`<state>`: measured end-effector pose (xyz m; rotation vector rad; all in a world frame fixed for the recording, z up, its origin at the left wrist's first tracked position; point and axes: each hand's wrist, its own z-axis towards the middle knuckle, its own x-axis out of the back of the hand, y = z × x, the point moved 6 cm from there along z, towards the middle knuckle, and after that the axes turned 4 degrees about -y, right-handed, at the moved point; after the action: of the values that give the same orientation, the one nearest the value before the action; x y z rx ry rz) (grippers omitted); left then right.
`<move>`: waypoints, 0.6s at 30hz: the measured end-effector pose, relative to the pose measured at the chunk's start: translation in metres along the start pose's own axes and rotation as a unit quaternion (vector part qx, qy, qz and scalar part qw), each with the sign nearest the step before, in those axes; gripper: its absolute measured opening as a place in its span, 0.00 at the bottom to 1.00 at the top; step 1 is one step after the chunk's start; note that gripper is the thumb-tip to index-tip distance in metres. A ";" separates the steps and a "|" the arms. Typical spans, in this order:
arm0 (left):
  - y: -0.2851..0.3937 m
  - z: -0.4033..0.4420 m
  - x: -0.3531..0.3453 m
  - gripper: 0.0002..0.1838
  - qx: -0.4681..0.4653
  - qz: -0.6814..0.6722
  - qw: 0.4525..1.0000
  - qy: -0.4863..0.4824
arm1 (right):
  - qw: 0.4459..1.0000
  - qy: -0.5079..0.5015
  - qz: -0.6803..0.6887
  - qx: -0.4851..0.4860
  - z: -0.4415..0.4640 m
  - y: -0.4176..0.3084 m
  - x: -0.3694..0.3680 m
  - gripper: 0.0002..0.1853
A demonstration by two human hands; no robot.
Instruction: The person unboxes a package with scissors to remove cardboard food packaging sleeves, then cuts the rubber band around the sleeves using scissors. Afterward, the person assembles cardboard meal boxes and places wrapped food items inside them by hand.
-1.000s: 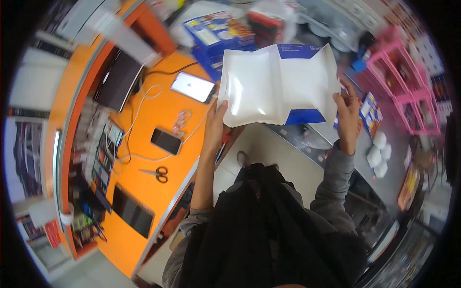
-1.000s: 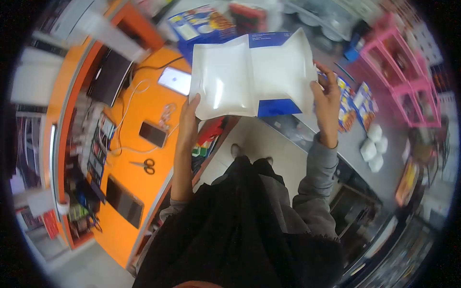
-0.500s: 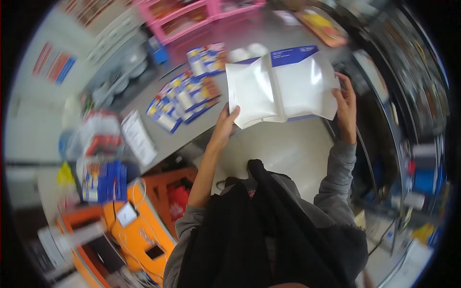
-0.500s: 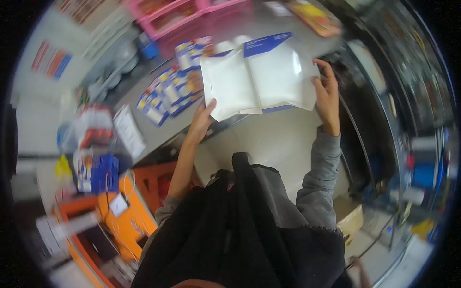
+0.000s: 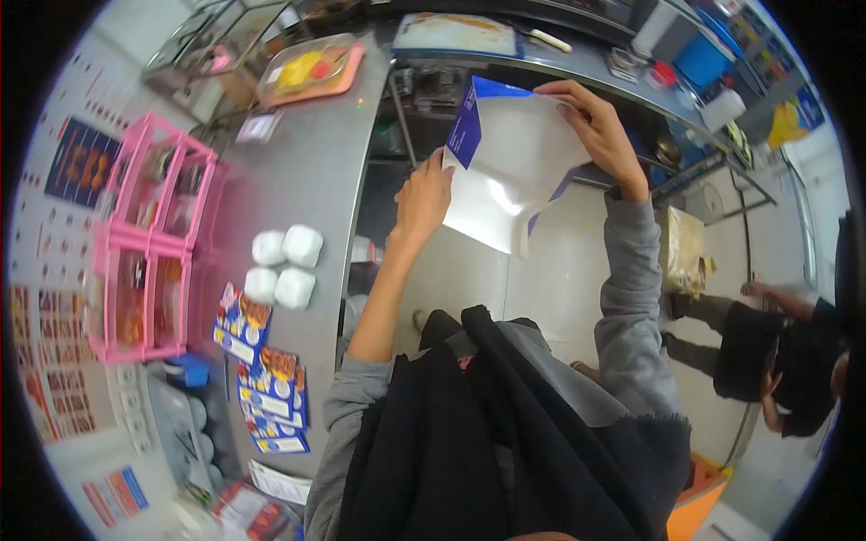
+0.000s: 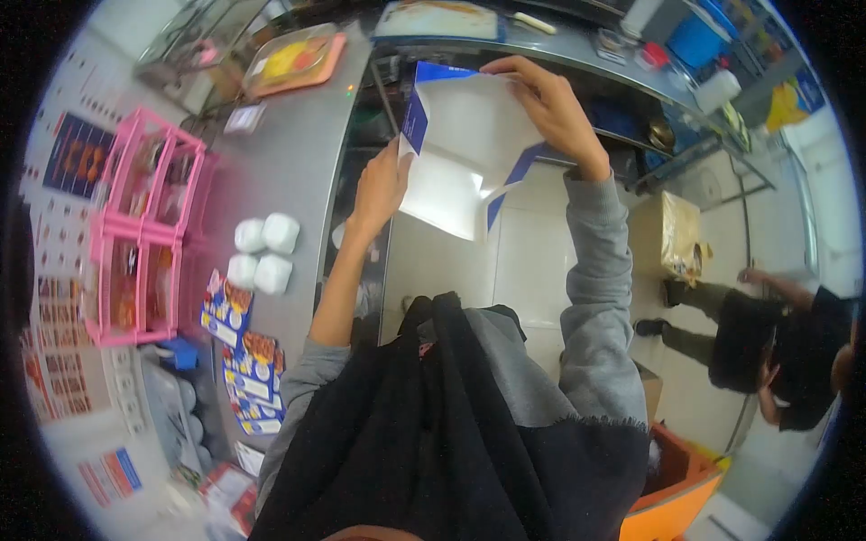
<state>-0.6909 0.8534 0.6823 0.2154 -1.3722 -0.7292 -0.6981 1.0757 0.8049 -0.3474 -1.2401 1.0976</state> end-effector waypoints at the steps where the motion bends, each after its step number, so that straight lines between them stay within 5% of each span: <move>1: -0.004 0.007 -0.008 0.19 0.005 -0.063 0.997 -0.044 | 0.999 -0.005 -0.011 -0.037 0.005 0.012 0.009 0.12; 2: -0.001 0.014 -0.007 0.19 -0.008 -0.064 0.997 -0.051 | 0.999 0.008 -0.015 -0.043 0.008 0.018 0.016 0.12; 4: -0.008 0.022 -0.004 0.18 0.012 -0.206 0.978 -0.036 | 0.955 0.124 -0.239 -0.125 0.008 0.036 0.032 0.13; 6: -0.020 0.032 -0.004 0.18 0.032 -0.227 0.972 -0.052 | 0.927 0.206 -0.290 -0.117 0.010 0.047 0.018 0.22; 9: -0.050 0.052 0.003 0.17 0.129 -0.184 0.974 -0.012 | 0.913 0.331 -0.209 -0.116 0.018 0.048 -0.018 0.34; 16: -0.129 0.084 0.028 0.19 0.197 -0.179 0.964 -0.020 | 0.904 0.402 -0.094 -0.114 0.077 0.073 -0.092 0.33; 18: -0.154 0.092 0.026 0.21 0.223 -0.185 0.956 -0.038 | 0.925 0.372 0.047 -0.064 0.104 0.067 -0.118 0.33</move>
<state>-0.8300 0.7449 0.6394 0.8274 -1.5792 -0.7287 -0.8122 0.9784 0.7237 -0.8430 -0.6140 0.8372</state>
